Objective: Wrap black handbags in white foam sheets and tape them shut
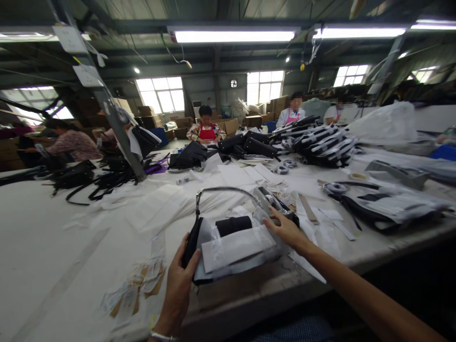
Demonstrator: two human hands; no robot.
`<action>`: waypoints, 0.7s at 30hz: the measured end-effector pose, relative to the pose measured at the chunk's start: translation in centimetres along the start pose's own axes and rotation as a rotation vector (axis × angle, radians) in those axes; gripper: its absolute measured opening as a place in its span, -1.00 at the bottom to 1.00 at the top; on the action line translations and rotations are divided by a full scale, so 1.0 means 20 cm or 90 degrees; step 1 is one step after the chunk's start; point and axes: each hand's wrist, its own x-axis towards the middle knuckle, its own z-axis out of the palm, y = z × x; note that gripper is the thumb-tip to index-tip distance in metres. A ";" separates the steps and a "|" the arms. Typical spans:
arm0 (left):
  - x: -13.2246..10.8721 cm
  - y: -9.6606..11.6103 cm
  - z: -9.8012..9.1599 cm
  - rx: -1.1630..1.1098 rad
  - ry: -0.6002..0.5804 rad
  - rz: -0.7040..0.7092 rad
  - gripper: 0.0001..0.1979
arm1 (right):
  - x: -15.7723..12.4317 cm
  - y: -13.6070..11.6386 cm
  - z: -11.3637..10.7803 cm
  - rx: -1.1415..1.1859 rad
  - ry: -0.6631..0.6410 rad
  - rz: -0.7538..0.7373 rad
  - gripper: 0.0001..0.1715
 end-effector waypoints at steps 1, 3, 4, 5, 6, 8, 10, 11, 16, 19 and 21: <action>0.01 0.04 -0.04 -0.001 0.015 0.006 -0.46 | 0.00 -0.03 0.01 0.063 0.029 -0.016 -0.20; 0.04 0.09 -0.12 0.016 0.036 0.028 -0.41 | 0.01 -0.10 0.02 0.181 0.087 -0.066 -0.16; 0.05 0.10 -0.15 0.034 0.032 0.036 -0.39 | 0.01 -0.13 0.03 0.228 0.120 -0.096 -0.13; 0.06 0.09 -0.18 0.053 0.014 0.038 -0.36 | 0.01 -0.16 0.04 0.264 0.153 -0.123 -0.12; 0.06 0.08 -0.19 0.069 -0.014 0.034 -0.35 | 0.01 -0.19 0.05 0.289 0.183 -0.146 -0.13; 0.05 0.02 -0.21 0.089 -0.073 0.016 -0.34 | -0.02 -0.23 0.07 0.307 0.236 -0.182 -0.22; 0.05 -0.03 -0.21 0.088 -0.100 -0.004 -0.36 | -0.08 -0.25 0.11 0.307 0.267 -0.204 -0.37; 0.04 -0.05 -0.21 0.083 -0.105 -0.012 -0.36 | -0.12 -0.27 0.12 0.317 0.264 -0.209 -0.43; 0.12 0.01 -0.25 0.001 -0.152 -0.071 -0.46 | -0.22 -0.41 0.19 0.545 -0.088 -0.132 -0.43; 0.23 0.10 -0.29 -0.036 -0.212 -0.090 -0.55 | -0.17 -0.53 0.24 0.737 -0.286 -0.096 -0.47; 0.34 0.13 -0.30 -0.041 -0.274 -0.087 -0.52 | -0.13 -0.60 0.27 0.840 -0.361 -0.111 -0.46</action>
